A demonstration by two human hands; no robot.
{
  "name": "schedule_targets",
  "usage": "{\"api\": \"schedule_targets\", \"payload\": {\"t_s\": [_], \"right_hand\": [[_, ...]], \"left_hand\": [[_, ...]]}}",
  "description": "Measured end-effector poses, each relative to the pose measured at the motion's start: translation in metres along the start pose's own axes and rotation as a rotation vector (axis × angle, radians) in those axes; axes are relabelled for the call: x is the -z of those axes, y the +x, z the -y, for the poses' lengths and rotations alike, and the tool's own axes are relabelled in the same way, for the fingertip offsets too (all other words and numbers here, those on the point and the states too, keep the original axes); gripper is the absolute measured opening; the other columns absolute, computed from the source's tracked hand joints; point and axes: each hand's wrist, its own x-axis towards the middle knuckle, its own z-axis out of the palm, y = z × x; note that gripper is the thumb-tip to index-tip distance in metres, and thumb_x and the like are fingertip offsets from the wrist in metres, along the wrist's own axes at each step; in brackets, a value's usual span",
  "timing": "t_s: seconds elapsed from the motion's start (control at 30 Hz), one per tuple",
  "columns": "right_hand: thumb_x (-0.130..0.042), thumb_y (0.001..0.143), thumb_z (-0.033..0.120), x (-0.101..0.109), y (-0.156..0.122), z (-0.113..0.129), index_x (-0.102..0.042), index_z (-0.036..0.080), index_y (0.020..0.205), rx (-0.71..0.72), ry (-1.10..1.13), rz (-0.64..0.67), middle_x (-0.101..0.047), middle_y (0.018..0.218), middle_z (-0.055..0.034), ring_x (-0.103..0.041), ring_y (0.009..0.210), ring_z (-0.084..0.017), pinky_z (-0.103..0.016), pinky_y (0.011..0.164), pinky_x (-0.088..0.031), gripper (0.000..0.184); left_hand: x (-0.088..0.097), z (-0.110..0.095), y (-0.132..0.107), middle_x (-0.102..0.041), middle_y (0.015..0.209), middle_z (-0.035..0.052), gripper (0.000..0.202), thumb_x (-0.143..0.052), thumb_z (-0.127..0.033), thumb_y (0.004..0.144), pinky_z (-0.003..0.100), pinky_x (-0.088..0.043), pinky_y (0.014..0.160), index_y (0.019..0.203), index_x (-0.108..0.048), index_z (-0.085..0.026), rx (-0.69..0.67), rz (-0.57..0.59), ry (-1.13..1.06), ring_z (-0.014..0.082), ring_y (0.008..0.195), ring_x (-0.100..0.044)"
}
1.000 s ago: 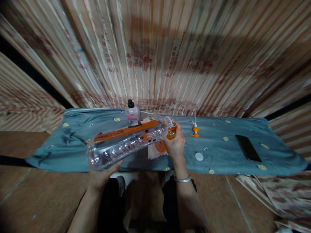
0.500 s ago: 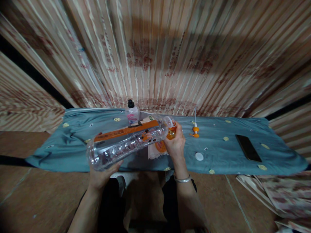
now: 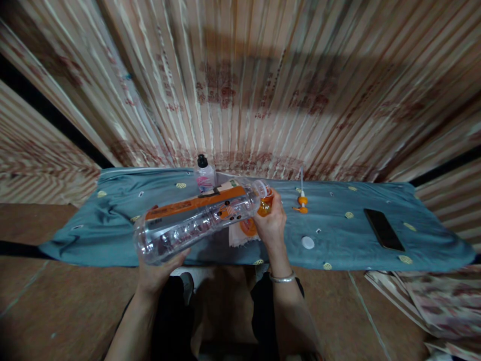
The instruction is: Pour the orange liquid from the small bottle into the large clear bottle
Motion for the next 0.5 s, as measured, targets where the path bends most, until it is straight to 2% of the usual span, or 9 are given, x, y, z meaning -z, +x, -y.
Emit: {"api": "schedule_targets", "payload": {"t_s": [0.27, 0.5], "right_hand": [[-0.066, 0.081, 0.045, 0.0002, 0.0002, 0.0009, -0.060, 0.018, 0.132, -0.016, 0.005, 0.011, -0.079, 0.114, -0.0151, -0.077, 0.099, -0.031, -0.050, 0.092, -0.064, 0.058], [-0.066, 0.080, 0.046, 0.0014, 0.0003, 0.0026, -0.062, 0.018, 0.131, -0.017, 0.001, 0.010, -0.079, 0.112, -0.0148, -0.077, 0.096, -0.031, -0.050, 0.090, -0.064, 0.058]], "left_hand": [[0.0001, 0.0005, -0.0008, -0.059, 0.148, 0.0165, 0.100, -0.094, -0.053, 0.063, 0.056, -0.051, 0.118, 0.148, -0.051, -0.024, 0.038, 0.021, -0.010, 0.0363, 0.134, -0.066], [0.0006, -0.0021, -0.0003, -0.060, 0.148, 0.0165, 0.097, -0.094, -0.055, 0.063, 0.056, -0.052, 0.118, 0.145, -0.052, -0.024, 0.056, 0.026, -0.030, 0.0368, 0.135, -0.066]]}}
